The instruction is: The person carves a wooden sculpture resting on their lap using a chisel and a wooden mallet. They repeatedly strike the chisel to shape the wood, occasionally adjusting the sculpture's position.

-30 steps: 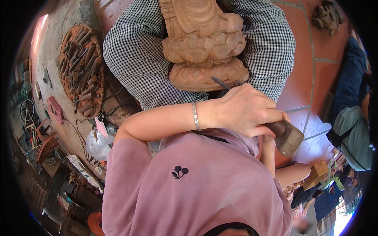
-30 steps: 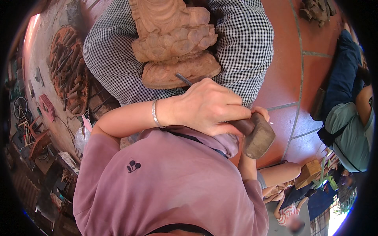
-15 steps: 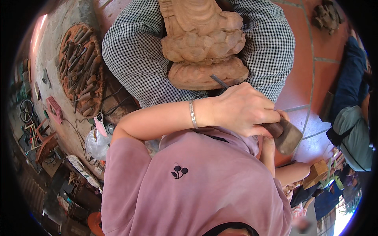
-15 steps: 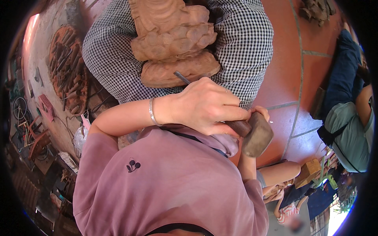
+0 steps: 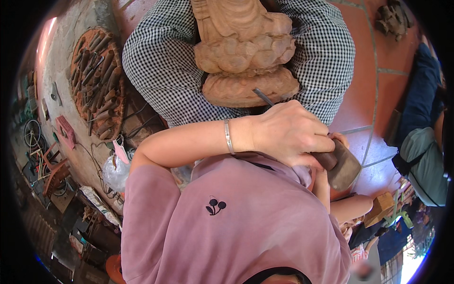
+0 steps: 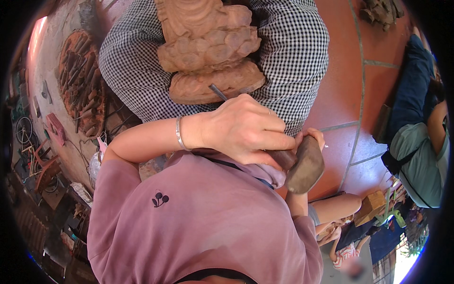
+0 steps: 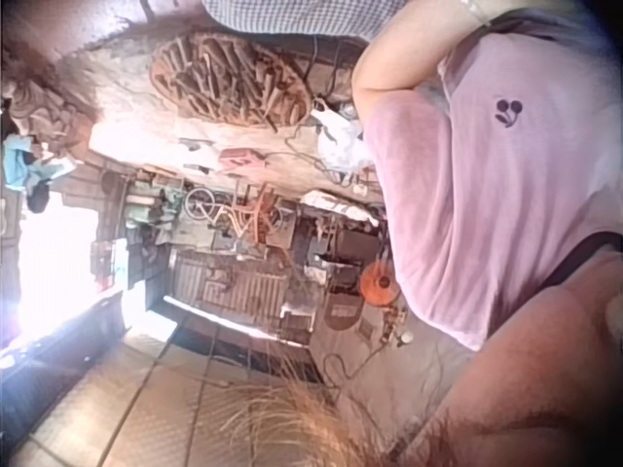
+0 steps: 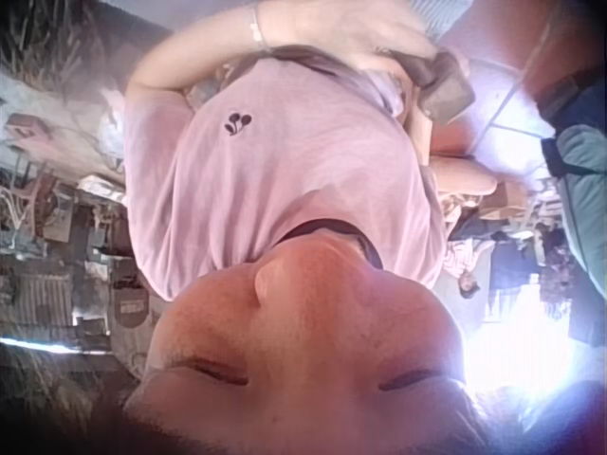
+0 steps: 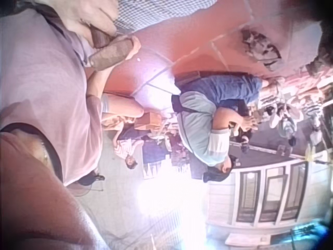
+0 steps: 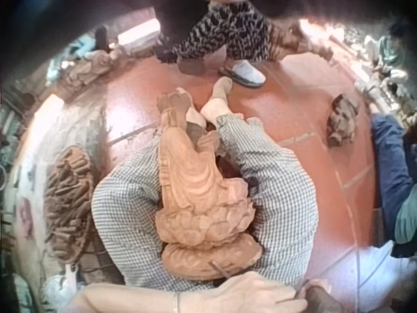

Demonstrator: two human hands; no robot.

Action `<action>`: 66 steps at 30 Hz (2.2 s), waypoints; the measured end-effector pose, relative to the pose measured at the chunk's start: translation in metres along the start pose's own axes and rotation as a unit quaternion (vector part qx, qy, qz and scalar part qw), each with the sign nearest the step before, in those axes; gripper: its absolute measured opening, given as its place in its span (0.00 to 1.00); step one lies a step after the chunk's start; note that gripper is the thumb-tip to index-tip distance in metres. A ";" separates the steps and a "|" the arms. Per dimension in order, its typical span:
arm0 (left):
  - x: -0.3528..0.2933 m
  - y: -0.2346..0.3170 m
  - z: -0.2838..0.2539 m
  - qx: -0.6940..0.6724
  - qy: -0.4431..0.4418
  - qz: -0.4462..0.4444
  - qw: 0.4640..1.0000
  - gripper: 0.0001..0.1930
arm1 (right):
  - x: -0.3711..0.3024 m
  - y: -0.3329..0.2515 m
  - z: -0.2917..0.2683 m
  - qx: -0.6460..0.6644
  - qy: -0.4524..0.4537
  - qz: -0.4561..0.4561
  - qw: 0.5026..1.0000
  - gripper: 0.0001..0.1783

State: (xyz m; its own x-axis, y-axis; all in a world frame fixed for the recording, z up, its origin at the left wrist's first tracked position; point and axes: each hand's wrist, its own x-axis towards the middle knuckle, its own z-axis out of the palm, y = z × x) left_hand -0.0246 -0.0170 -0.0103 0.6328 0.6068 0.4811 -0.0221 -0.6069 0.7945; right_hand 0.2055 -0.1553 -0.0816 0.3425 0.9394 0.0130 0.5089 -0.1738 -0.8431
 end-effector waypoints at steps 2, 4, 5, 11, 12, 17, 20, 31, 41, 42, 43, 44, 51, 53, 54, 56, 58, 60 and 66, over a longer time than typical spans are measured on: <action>-0.003 -0.002 0.001 0.017 -0.005 0.005 1.000 0.18 | -0.001 -0.001 -0.004 -0.009 -0.010 0.013 1.000 0.12; -0.008 -0.007 0.002 0.040 -0.010 0.013 0.999 0.18 | 0.000 -0.004 0.001 0.050 -0.001 0.022 0.998 0.12; -0.008 -0.007 0.002 0.056 -0.016 0.039 0.998 0.18 | -0.001 -0.005 0.003 0.085 0.008 0.029 0.996 0.12; 0.003 0.004 0.006 0.011 -0.008 0.064 0.998 0.18 | -0.010 0.013 0.014 0.194 0.048 0.109 0.974 0.15; 0.005 0.003 0.007 0.007 -0.005 0.048 0.999 0.19 | -0.012 0.020 0.019 0.236 0.065 0.089 0.966 0.16; 0.014 0.004 0.008 0.012 0.029 -0.024 0.999 0.19 | -0.007 0.021 0.014 0.385 0.060 0.146 0.909 0.15; 0.016 0.004 0.006 0.027 0.003 -0.078 0.997 0.19 | 0.004 0.014 -0.001 0.454 0.011 0.244 0.857 0.17; 0.021 0.002 0.000 0.033 -0.062 -0.179 0.981 0.20 | 0.012 0.016 -0.009 0.129 -0.025 0.016 0.991 0.32; 0.018 0.002 -0.002 0.011 -0.061 -0.137 0.989 0.19 | 0.003 0.023 -0.006 0.094 -0.063 0.061 0.992 0.38; 0.016 0.001 -0.002 0.012 -0.067 -0.126 0.990 0.19 | 0.003 0.024 -0.007 0.077 -0.066 0.084 0.991 0.35; 0.015 0.001 -0.002 0.008 -0.072 -0.116 0.991 0.19 | 0.003 0.015 -0.006 0.126 -0.070 0.094 0.985 0.34; 0.015 0.002 -0.003 0.000 -0.065 -0.104 0.993 0.19 | 0.003 0.008 -0.006 0.175 -0.074 0.102 0.976 0.33; 0.026 0.008 0.004 0.022 -0.038 -0.044 0.998 0.19 | 0.002 -0.002 0.001 0.191 -0.046 0.129 0.972 0.38; 0.027 0.009 0.005 0.020 -0.019 -0.058 0.998 0.19 | 0.003 -0.001 -0.001 0.207 -0.043 0.123 0.970 0.40; 0.025 0.008 0.008 0.023 -0.006 -0.066 0.998 0.20 | 0.003 0.001 0.000 0.215 -0.043 0.124 0.968 0.41; 0.023 0.006 0.010 0.038 0.007 -0.081 0.996 0.20 | 0.004 0.004 -0.001 0.230 -0.031 0.127 0.964 0.43; 0.022 0.003 0.009 0.061 0.007 -0.095 0.994 0.21 | 0.007 0.008 -0.002 0.239 -0.026 0.120 0.963 0.45; 0.023 0.001 0.008 0.048 0.015 -0.114 0.992 0.21 | 0.010 0.010 -0.008 0.231 -0.046 0.089 0.968 0.49; 0.026 -0.001 0.004 0.026 0.034 -0.169 0.985 0.20 | 0.015 0.004 -0.018 0.149 -0.002 0.035 0.988 0.43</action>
State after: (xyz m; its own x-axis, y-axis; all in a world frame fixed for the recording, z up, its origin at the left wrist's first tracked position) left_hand -0.0049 -0.0031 -0.0004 0.5435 0.8105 0.2186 0.2217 -0.3897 0.8938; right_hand 0.2273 -0.1469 -0.0751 0.3643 0.9298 -0.0523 0.2297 -0.1441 -0.9625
